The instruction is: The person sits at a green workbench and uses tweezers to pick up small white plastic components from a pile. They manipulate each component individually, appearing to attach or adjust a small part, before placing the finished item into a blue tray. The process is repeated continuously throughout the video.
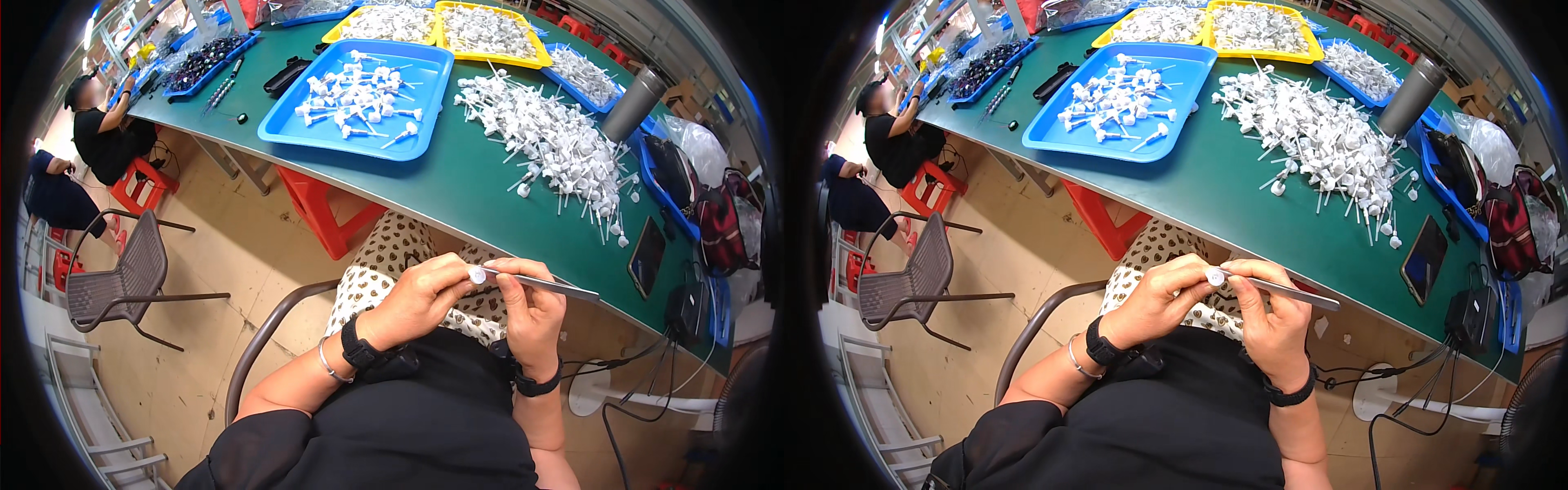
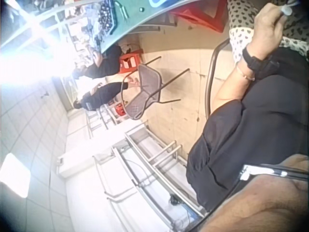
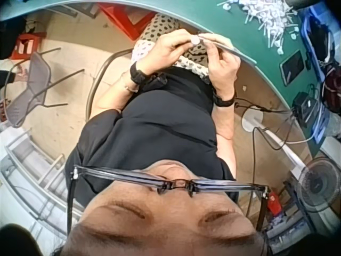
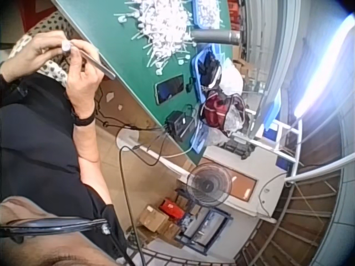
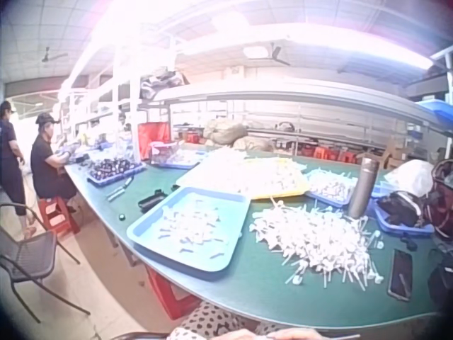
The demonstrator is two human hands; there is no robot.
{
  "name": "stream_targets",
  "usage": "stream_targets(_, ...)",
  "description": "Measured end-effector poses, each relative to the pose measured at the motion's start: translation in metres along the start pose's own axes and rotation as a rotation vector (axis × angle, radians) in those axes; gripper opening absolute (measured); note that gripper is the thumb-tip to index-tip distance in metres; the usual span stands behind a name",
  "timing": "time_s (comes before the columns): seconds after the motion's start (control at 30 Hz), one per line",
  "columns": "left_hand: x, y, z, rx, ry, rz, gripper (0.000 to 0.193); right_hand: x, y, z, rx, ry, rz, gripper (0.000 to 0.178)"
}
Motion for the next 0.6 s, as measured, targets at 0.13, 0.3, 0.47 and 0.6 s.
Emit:
stream_targets(0.13, 0.0003, 0.0003, -0.0003, 0.005, 0.005, -0.002, 0.018, -0.0001, -0.0013, -0.0007, 0.022, 0.025, -0.004, 0.006)
stream_targets(0.3, 0.0002, 0.0005, 0.0002, -0.013, 0.003, -0.004, 0.017, 0.0007, -0.0006, 0.0000, 0.004, 0.030, -0.007, 0.006)
stream_targets(0.47, 0.0006, 0.0007, 0.0013, -0.012, 0.004, 0.002, 0.016, -0.0003, -0.0011, -0.0023, -0.058, -0.032, 0.009, 0.005)
stream_targets(0.6, -0.0003, 0.0005, 0.0024, -0.026, 0.015, 0.012, 0.017, -0.0006, -0.0012, -0.0031, -0.078, -0.069, 0.007, 0.005)
Point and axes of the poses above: each hand's wrist, its own y-axis away from the middle knuckle, its own x-axis out of the back of the hand, z = x × y, the point moved 3 cm from there along -y, towards the middle knuckle, and after that the axes turned 13 degrees about z, right-handed, at the moved point
